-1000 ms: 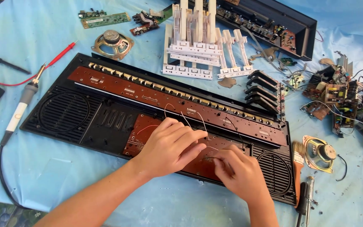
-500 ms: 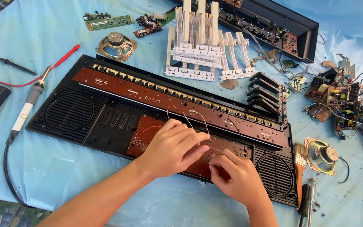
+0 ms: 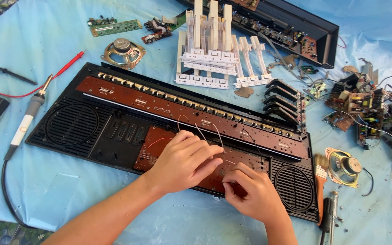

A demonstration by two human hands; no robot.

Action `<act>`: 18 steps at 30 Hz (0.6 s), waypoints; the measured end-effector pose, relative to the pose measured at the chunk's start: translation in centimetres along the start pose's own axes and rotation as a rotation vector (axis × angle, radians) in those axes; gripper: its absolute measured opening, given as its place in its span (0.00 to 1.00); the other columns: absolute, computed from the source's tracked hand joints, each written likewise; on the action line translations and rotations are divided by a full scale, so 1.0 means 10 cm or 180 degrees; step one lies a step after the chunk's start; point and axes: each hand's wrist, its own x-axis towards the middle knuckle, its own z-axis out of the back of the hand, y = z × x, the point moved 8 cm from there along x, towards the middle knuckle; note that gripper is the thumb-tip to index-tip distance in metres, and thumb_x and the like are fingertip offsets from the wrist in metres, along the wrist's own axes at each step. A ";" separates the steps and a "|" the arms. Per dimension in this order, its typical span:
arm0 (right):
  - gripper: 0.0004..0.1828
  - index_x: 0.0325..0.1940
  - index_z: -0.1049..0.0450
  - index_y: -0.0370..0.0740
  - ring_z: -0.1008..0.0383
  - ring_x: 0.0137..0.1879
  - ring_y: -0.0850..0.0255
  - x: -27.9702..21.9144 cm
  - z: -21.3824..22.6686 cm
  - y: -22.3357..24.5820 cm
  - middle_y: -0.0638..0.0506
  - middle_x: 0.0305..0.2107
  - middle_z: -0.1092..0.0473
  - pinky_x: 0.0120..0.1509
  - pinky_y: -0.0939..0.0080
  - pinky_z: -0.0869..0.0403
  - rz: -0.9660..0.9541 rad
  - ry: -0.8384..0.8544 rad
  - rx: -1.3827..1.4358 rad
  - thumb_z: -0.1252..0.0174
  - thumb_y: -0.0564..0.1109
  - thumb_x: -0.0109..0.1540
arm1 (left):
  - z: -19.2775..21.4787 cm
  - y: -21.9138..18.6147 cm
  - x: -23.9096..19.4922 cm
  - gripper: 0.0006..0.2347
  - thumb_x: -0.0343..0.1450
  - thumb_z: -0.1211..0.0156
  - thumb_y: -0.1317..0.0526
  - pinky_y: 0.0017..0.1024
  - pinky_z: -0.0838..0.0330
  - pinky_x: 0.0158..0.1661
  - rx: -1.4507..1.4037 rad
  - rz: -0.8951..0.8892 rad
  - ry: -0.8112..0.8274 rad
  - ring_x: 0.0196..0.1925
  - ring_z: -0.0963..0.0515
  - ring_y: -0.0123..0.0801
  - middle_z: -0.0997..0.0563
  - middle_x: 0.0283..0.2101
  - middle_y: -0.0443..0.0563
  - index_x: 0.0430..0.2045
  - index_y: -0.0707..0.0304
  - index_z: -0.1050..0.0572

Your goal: The person is repairing a disassembled electronic device, likely a boombox, by hand. They are twisting and arranging white wires on the exposed circuit board while various components and tools lie on the table.

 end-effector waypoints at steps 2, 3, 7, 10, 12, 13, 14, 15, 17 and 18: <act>0.06 0.34 0.27 0.46 0.42 0.21 0.65 0.01 0.05 -0.03 0.59 0.25 0.33 0.23 0.67 0.38 -0.0053 -0.0087 0.0003 0.40 0.36 0.57 | 0.01 -0.01 0.02 0.07 0.77 0.43 0.60 0.32 0.34 0.42 -0.0031 -0.0034 0.0017 0.32 0.23 0.33 0.19 0.33 0.46 0.41 0.64 0.22; 0.05 0.37 0.27 0.45 0.35 0.29 0.62 0.01 0.10 -0.04 0.55 0.32 0.32 0.28 0.66 0.35 -0.0012 -0.0254 0.0011 0.41 0.36 0.60 | 0.01 0.00 0.03 0.07 0.77 0.42 0.59 0.33 0.34 0.42 -0.0040 -0.0014 0.0074 0.33 0.22 0.34 0.19 0.34 0.45 0.39 0.62 0.22; 0.05 0.44 0.25 0.40 0.27 0.40 0.55 -0.06 0.27 0.01 0.48 0.37 0.31 0.40 0.60 0.28 0.0141 -0.0799 -0.0034 0.41 0.39 0.64 | -0.20 -0.01 -0.03 0.16 0.74 0.41 0.46 0.40 0.36 0.48 -0.0046 -0.0079 0.0790 0.43 0.24 0.39 0.20 0.43 0.49 0.41 0.62 0.21; 0.03 0.43 0.26 0.35 0.27 0.39 0.54 0.02 0.31 0.15 0.45 0.36 0.29 0.41 0.61 0.26 0.0262 -0.0892 0.0130 0.43 0.37 0.66 | -0.33 -0.12 -0.07 0.09 0.75 0.38 0.53 0.38 0.35 0.47 0.0198 -0.0354 0.0948 0.38 0.26 0.38 0.21 0.37 0.45 0.35 0.58 0.22; 0.03 0.44 0.27 0.34 0.27 0.40 0.54 0.00 0.29 0.14 0.46 0.36 0.29 0.39 0.60 0.27 0.0250 -0.0913 -0.0016 0.44 0.37 0.67 | -0.34 -0.16 -0.06 0.06 0.75 0.39 0.57 0.38 0.35 0.46 0.0205 -0.0417 0.0964 0.37 0.26 0.39 0.22 0.36 0.44 0.34 0.58 0.23; 0.04 0.44 0.27 0.34 0.27 0.40 0.54 0.00 0.28 0.15 0.47 0.37 0.30 0.38 0.60 0.28 0.0276 -0.0905 -0.0096 0.46 0.37 0.68 | -0.35 -0.17 -0.06 0.04 0.75 0.39 0.60 0.37 0.35 0.46 0.0263 -0.0417 0.0991 0.37 0.27 0.40 0.23 0.35 0.44 0.32 0.58 0.23; 0.04 0.44 0.27 0.34 0.27 0.40 0.54 -0.01 0.28 0.12 0.47 0.37 0.30 0.38 0.60 0.28 0.0250 -0.0938 -0.0152 0.46 0.37 0.68 | -0.35 -0.18 -0.07 0.04 0.75 0.39 0.60 0.37 0.35 0.46 0.0231 -0.0478 0.0980 0.37 0.27 0.40 0.23 0.35 0.44 0.32 0.58 0.23; 0.03 0.44 0.27 0.33 0.26 0.42 0.54 -0.02 0.29 0.13 0.47 0.38 0.29 0.38 0.61 0.27 0.0390 -0.0995 -0.0267 0.46 0.36 0.69 | -0.34 -0.15 -0.07 0.04 0.74 0.38 0.60 0.37 0.34 0.45 0.0248 -0.0392 0.0922 0.36 0.26 0.38 0.22 0.34 0.43 0.31 0.58 0.23; 0.03 0.44 0.27 0.32 0.25 0.43 0.54 -0.05 0.34 0.11 0.47 0.39 0.29 0.37 0.62 0.26 0.0505 -0.1083 -0.0432 0.47 0.35 0.69 | -0.33 -0.12 -0.08 0.04 0.73 0.37 0.60 0.37 0.34 0.45 0.0239 -0.0364 0.0863 0.34 0.25 0.36 0.21 0.32 0.42 0.31 0.57 0.22; 0.04 0.44 0.27 0.33 0.26 0.41 0.54 -0.07 0.40 0.09 0.46 0.39 0.31 0.37 0.61 0.27 0.0496 -0.1184 -0.0563 0.47 0.35 0.69 | -0.31 -0.10 -0.08 0.04 0.73 0.36 0.59 0.36 0.34 0.46 0.0270 -0.0336 0.0774 0.35 0.25 0.36 0.20 0.33 0.41 0.31 0.56 0.21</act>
